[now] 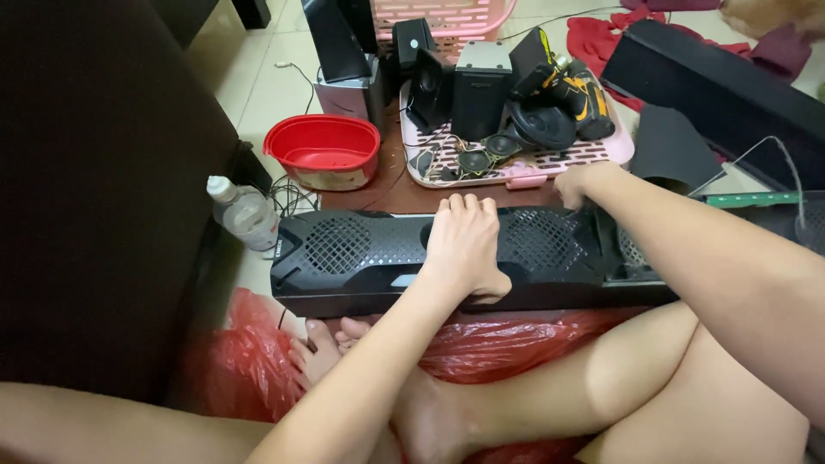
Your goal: The person is disassembling a soundbar by prying open the casing with a screwdriver and cleaning the internal components with a brush.
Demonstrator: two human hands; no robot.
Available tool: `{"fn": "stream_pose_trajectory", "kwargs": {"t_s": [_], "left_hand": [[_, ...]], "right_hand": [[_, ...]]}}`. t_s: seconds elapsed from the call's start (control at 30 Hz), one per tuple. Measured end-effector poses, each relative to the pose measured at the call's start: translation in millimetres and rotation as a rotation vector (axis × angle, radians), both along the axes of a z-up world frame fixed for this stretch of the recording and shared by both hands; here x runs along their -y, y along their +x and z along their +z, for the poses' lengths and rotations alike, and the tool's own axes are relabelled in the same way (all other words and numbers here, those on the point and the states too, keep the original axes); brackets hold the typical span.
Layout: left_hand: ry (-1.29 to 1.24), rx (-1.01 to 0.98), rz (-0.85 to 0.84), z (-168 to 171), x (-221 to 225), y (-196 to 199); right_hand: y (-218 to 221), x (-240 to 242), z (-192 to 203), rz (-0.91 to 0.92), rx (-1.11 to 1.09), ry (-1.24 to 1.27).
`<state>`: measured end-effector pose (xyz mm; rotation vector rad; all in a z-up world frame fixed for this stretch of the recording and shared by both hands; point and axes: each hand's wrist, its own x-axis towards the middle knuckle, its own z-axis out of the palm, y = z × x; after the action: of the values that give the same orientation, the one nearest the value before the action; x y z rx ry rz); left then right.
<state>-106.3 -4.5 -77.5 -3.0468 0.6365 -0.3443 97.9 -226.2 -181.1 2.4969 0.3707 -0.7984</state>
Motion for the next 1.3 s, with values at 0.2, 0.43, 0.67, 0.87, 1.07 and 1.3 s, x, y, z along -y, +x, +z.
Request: {"fn": "stream_pose_trajectory", "kwargs": {"t_s": [0.2, 0.43, 0.67, 0.87, 1.07, 1.3], "left_hand": [[0.046, -0.069, 0.005, 2.4, 1.4, -1.6], [0.044, -0.122, 0.009, 9.4, 2.2, -4.0], [0.05, -0.138, 0.016, 10.1, 2.7, -5.5], [0.036, -0.138, 0.008, 11.1, 0.7, -3.0], [0.025, -0.135, 0.012, 10.3, 1.0, -5.5], [0.039, -0.105, 0.019, 6.3, 1.7, -4.2]], "right_hand": [[20.2, 13.8, -24.5, 0.09, -0.094, 0.163], [-10.7, -15.5, 16.5, 0.086, -0.117, 0.079], [-22.7, -22.2, 17.2, 0.229, 0.002, -0.042], [-26.5, -29.3, 28.7, 0.298, 0.101, 0.011], [-21.3, -25.8, 22.2, 0.296, 0.184, 0.029], [-23.9, -29.2, 25.7, 0.344, 0.152, 0.059]]}}
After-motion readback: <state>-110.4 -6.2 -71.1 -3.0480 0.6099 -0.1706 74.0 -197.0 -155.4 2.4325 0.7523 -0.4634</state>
